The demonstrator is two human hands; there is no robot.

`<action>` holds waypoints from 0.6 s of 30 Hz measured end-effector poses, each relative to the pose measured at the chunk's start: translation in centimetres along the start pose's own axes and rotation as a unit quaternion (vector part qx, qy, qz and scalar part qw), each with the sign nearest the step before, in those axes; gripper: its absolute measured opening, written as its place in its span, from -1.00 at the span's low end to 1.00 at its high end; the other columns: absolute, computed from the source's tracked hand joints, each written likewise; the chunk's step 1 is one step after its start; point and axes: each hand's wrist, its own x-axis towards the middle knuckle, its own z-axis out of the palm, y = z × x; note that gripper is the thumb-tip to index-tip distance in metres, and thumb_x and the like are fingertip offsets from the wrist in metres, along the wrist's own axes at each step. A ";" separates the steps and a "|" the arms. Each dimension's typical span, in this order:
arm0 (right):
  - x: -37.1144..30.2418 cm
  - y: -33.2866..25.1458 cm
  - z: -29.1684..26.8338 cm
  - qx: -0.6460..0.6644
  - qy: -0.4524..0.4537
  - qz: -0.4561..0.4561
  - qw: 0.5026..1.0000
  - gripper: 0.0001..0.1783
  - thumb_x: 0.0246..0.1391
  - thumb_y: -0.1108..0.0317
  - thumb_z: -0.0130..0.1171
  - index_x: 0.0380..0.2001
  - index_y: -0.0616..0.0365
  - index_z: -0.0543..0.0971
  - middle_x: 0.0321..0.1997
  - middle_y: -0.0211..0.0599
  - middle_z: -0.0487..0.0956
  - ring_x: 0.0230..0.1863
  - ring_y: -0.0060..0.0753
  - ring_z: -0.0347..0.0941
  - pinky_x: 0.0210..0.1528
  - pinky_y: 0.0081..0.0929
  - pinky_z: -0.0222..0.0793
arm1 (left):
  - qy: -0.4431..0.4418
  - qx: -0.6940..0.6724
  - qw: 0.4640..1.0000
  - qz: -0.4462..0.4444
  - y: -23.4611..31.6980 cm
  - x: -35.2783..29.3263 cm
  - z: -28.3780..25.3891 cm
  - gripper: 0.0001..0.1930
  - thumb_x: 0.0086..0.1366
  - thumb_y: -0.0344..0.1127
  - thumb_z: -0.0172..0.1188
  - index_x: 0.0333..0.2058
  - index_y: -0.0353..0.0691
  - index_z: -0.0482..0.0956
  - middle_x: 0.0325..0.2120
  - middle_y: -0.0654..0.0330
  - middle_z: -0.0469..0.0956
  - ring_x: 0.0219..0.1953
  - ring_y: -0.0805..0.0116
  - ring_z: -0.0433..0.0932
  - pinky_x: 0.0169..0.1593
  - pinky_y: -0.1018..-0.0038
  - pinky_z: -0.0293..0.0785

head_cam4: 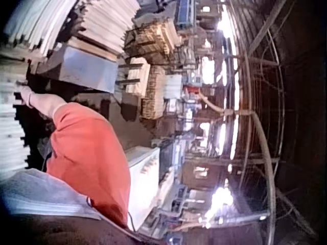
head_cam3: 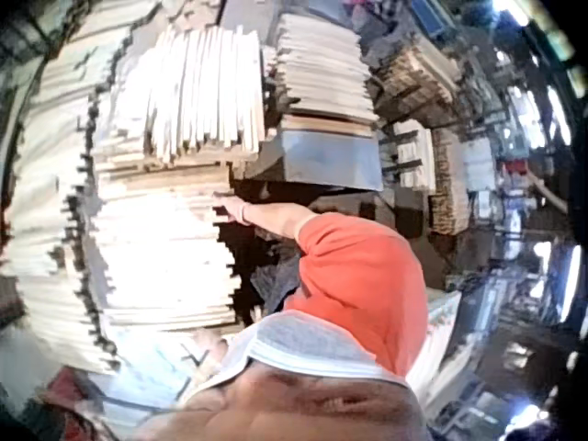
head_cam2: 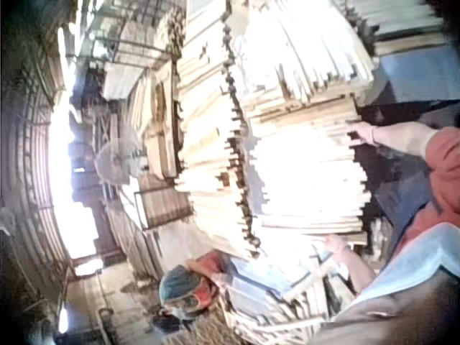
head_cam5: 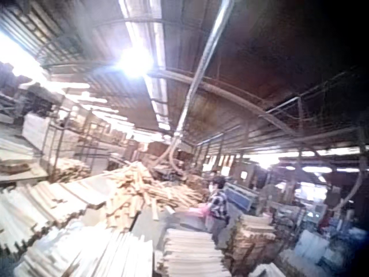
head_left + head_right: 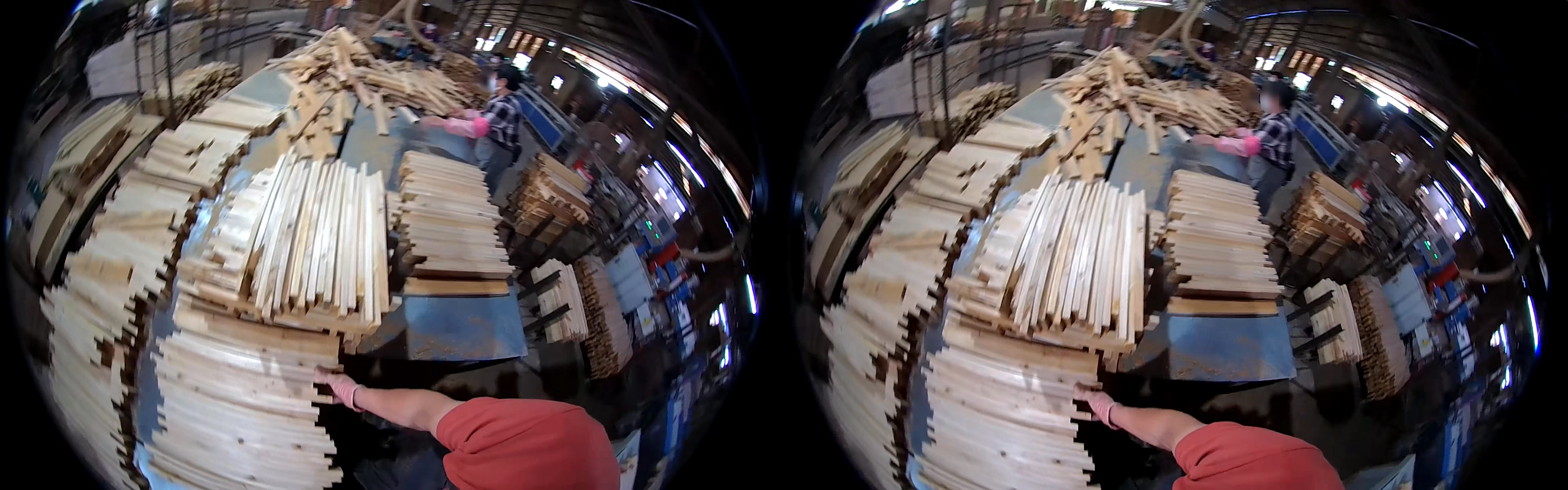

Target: The person repeatedly picks up stacks of light-colored wooden planks from a table and places them onto a conveyor belt. The person wears gloves and handles the planks in batches, aligning them before feeding them into the machine.

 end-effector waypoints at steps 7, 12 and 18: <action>-2.2 0.0 1.4 0.004 -0.013 0.012 1.000 -0.15 0.23 -0.33 0.26 0.50 -0.34 0.35 0.54 -0.54 0.37 0.50 -0.29 0.26 0.44 0.11 0.23 | -0.005 0.000 1.000 -0.006 0.7 2.0 0.0 -0.49 0.31 -0.13 0.27 0.08 -0.43 0.57 0.06 -0.24 0.56 0.12 -0.20 0.53 0.24 0.05 0.40; -4.8 0.7 1.2 0.079 0.005 0.034 0.996 -0.23 0.22 -0.25 0.35 0.40 -0.25 0.43 0.41 -0.48 0.50 0.47 -0.30 0.33 0.40 0.06 0.32 | 0.006 -0.004 1.000 -0.021 0.1 2.3 -0.6 -0.50 0.35 -0.14 0.23 0.10 -0.44 0.55 0.10 -0.25 0.53 0.15 -0.20 0.49 0.27 0.06 0.36; -8.1 2.2 1.5 0.161 0.004 0.044 0.986 -0.32 0.25 -0.15 0.37 0.30 -0.07 0.50 0.30 -0.43 0.58 0.32 -0.22 0.48 0.39 -0.03 0.44 | 0.014 -0.005 0.999 -0.039 -0.8 1.9 -1.0 -0.50 0.39 -0.15 0.17 0.14 -0.45 0.52 0.14 -0.26 0.49 0.19 -0.20 0.45 0.32 0.06 0.31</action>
